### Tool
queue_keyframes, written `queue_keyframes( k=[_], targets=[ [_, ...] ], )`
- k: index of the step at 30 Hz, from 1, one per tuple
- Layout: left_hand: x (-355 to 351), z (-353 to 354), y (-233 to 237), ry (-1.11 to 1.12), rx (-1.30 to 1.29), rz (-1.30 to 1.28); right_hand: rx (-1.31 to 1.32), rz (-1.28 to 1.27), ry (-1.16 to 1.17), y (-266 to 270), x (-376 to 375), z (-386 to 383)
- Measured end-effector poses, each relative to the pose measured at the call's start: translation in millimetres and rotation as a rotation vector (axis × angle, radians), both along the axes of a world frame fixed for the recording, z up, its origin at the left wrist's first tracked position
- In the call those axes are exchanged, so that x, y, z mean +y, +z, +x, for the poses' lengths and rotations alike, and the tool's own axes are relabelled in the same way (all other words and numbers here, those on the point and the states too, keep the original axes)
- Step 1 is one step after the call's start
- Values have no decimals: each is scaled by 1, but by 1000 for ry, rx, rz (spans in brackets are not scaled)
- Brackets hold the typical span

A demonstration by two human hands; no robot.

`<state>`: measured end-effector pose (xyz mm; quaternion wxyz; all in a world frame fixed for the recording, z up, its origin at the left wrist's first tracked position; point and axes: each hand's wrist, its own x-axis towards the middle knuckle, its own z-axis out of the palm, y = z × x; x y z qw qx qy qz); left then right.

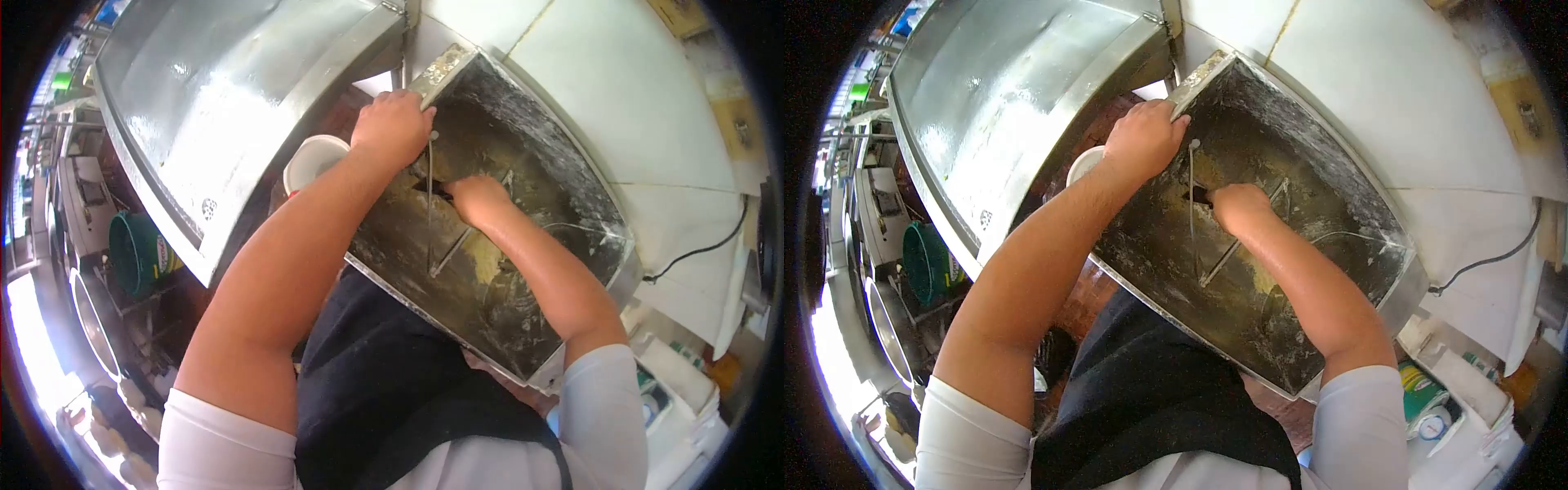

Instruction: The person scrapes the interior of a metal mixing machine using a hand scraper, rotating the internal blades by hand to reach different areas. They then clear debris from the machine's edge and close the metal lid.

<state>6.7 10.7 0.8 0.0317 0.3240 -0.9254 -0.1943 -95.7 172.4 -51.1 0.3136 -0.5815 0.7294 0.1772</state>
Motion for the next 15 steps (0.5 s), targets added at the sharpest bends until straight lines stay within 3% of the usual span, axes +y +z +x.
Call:
queue_keyframes(
  k=[1,3,6,9,13,15],
  targets=[
    [2,0,0,15,6,6,6,6,15,5,6,0],
    [1,-1,3,25,-14,12,-101,-4,-291,12,14,-2],
    [1,1,3,7,-11,10,-179,-128,-386,-52,46,-37],
    [1,1,3,0,-21,-8,-249,-68,-436,-55,22,-60],
    [0,0,1,10,-11,-3,-310,-67,-392,-57,-22,-78],
    [0,1,1,-3,24,-1,-346,-3,-205,-57,-40,-81]
  ],
)
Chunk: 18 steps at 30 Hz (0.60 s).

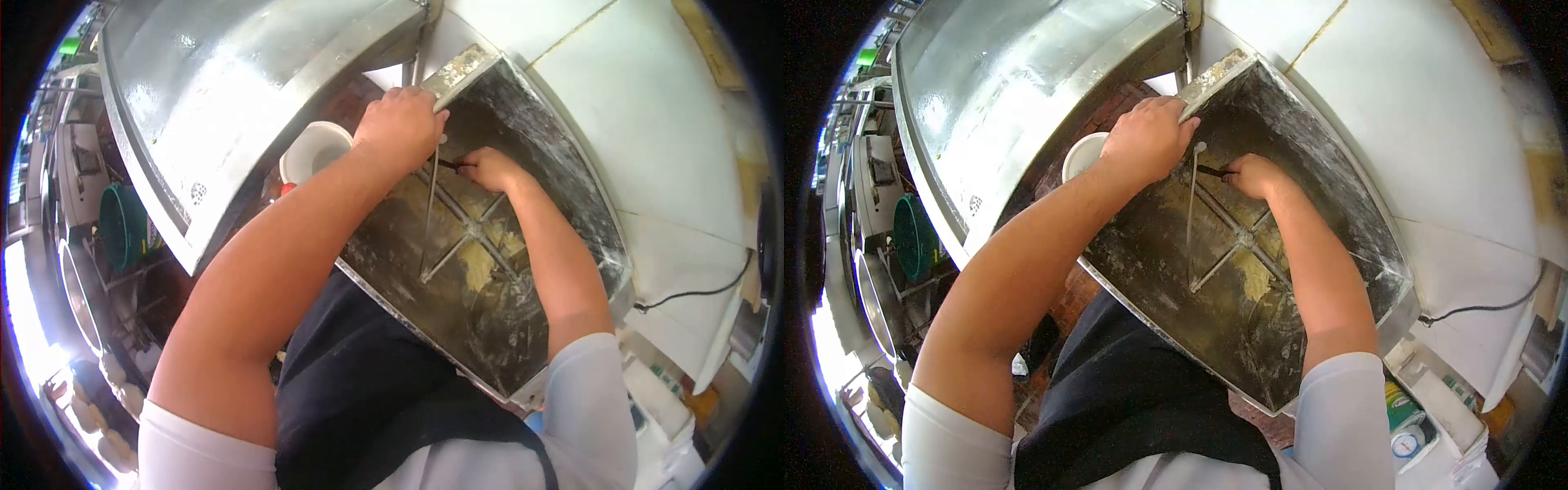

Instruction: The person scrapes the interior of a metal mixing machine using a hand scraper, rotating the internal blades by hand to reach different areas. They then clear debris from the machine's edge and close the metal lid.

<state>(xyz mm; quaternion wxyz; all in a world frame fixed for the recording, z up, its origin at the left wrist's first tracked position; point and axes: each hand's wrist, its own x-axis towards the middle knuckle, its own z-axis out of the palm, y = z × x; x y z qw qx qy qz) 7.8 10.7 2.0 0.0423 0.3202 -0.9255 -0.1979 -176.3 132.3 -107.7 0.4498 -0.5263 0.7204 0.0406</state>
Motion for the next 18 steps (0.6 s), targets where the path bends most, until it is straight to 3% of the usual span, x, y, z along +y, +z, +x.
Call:
queue_keyframes(
  k=[5,10,13,18],
  targets=[
    [0,0,-4,8,-57,9,52,-76,-13,-32,-7,12],
    [-1,-2,-6,10,-11,8,130,-119,-149,5,15,30],
    [-1,-2,-7,-16,2,-15,27,-274,-561,-9,46,31],
    [-2,-6,-6,-51,16,-35,-130,-273,-830,10,118,70]
  ],
)
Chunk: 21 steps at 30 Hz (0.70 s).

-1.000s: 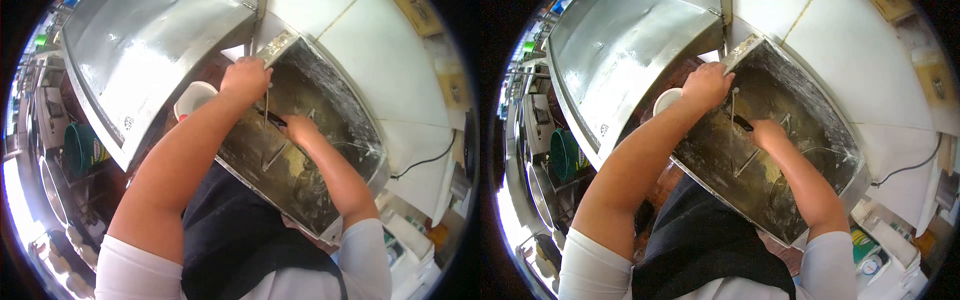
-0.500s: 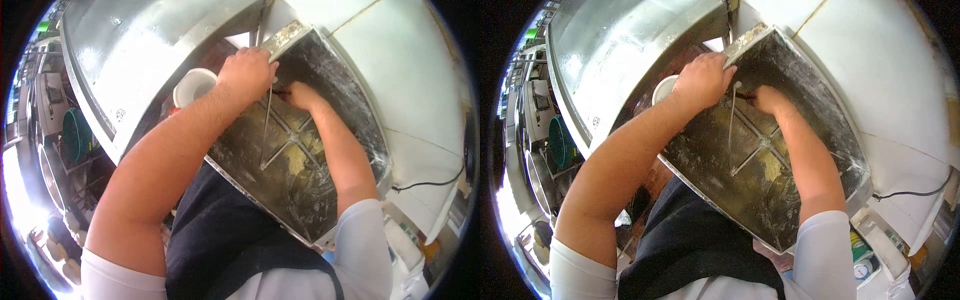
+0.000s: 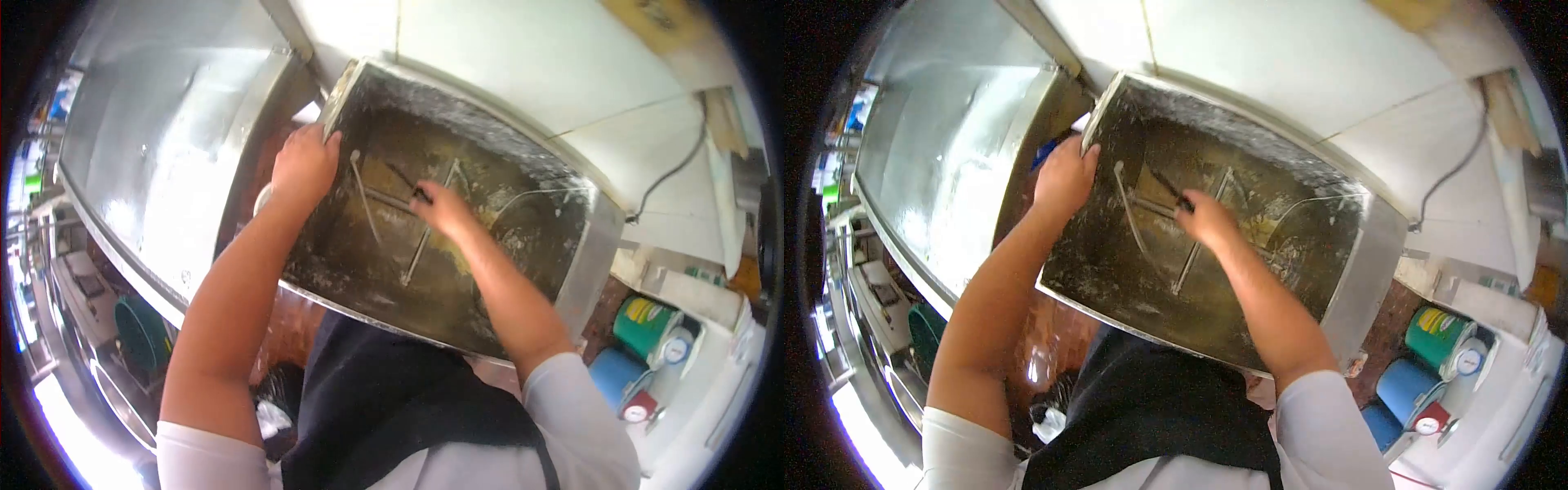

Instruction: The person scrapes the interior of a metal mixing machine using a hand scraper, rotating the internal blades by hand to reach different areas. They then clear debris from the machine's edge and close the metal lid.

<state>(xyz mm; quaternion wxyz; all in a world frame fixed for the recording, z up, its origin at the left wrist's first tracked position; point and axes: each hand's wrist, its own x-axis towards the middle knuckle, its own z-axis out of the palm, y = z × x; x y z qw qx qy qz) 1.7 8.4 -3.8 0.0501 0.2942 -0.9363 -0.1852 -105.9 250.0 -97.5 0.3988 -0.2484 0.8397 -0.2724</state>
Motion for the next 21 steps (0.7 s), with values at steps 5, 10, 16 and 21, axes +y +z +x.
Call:
queue_keyframes(
  k=[5,10,16,21],
  targets=[
    [6,-2,15,77,-143,31,-73,-121,-82,65,72,65],
    [3,18,6,142,269,108,11,-167,-79,115,152,108],
    [54,117,44,-54,516,20,214,-129,-389,107,203,126],
    [111,203,55,-227,395,-74,121,-216,-546,104,192,118]
  ],
)
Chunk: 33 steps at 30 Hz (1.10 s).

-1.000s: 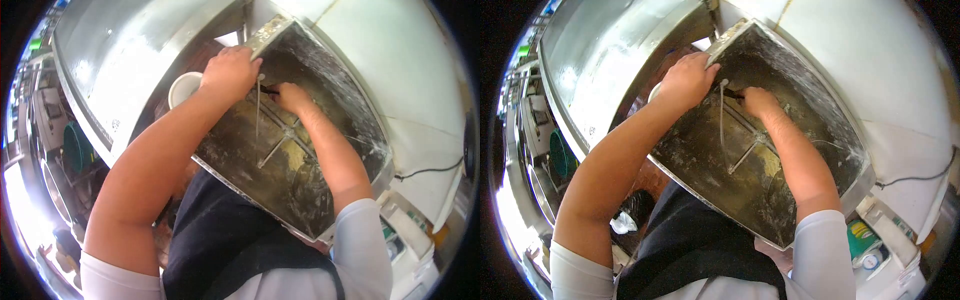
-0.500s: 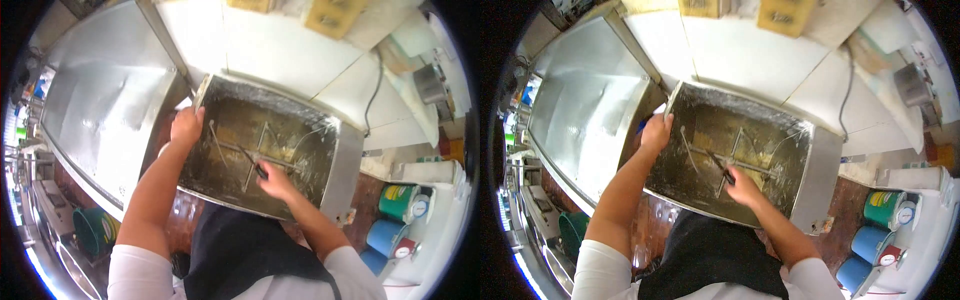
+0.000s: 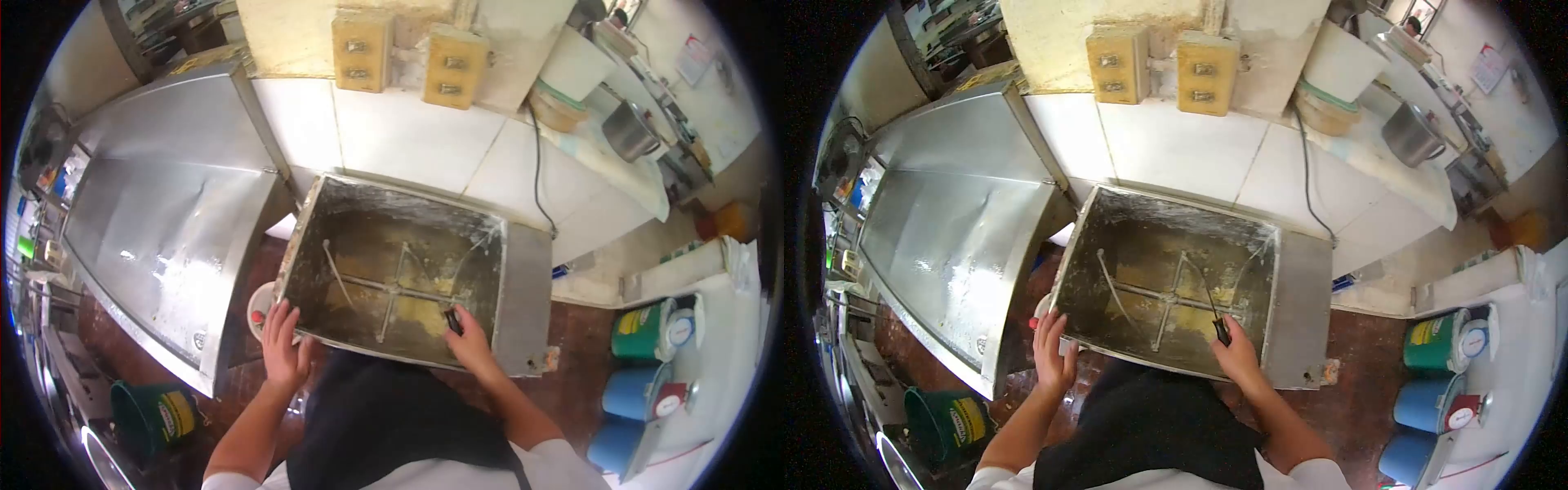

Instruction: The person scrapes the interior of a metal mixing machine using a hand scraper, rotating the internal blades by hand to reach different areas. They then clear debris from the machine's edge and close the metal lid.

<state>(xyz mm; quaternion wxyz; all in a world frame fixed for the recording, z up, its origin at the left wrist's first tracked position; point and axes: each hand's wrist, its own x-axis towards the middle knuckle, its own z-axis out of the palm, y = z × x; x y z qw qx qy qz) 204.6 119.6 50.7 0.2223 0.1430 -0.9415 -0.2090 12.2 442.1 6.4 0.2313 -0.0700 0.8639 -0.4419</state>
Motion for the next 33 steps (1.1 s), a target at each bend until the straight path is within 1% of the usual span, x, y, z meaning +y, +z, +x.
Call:
queue_keyframes(
  k=[1,3,4,5,6,7,8,9,10,11,12,13,14,15,16,17,19,21,23,25,26,27,28,29,31,33],
  targets=[
    [9,13,-4,-8,14,15,14,15,-8,1,-2,-7],
    [22,37,-15,-35,-40,15,-254,-175,-305,7,-10,-24],
    [26,46,-23,-35,-30,29,-213,-197,-387,20,-17,-31],
    [29,55,-30,9,-78,19,-203,-184,-383,14,-10,-47],
    [31,66,-38,57,-128,10,144,60,-107,1,6,-71],
    [31,82,-59,66,-125,25,484,300,179,-2,15,-91],
    [27,96,-90,120,-266,154,419,408,208,23,12,-105],
    [20,105,-105,168,-409,283,352,517,233,57,3,-116],
    [13,114,-119,242,-674,495,354,531,238,79,-4,-127],
    [4,120,-128,306,-939,707,364,632,230,98,-11,-136],
    [-3,138,-159,268,-1045,692,375,734,217,111,-13,-143],
    [-7,157,-187,224,-1149,672,381,751,213,109,-8,-154],
    [-9,172,-200,208,-1142,685,388,778,250,100,-2,-169],
    [-8,184,-211,219,-1142,628,396,805,292,94,1,-180],
    [-8,192,-220,234,-1144,573,403,821,296,92,-1,-184],
    [-9,198,-229,228,-1141,589,395,845,293,88,-2,-186],
    [-12,205,-237,376,-1220,693,384,876,293,87,-10,-181],
    [-11,206,-244,369,-1239,720,469,876,185,83,-20,-173],
    [-13,205,-245,334,-1271,726,465,907,149,68,-25,-160],
    [-18,193,-243,236,-1245,676,494,919,136,80,-38,-162],
    [-23,197,-256,237,-1244,680,437,912,112,90,-37,-159],
    [-30,200,-262,233,-1170,679,374,907,88,96,-37,-156],
    [-33,202,-268,229,-1096,679,370,911,92,93,-37,-158],
    [-35,205,-273,230,-1099,684,372,916,115,87,-36,-165],
    [-46,180,-231,385,-1098,832,370,920,125,68,-38,-173],
    [-59,197,-254,353,-1090,818,303,980,114,39,-60,-180]
  ],
)
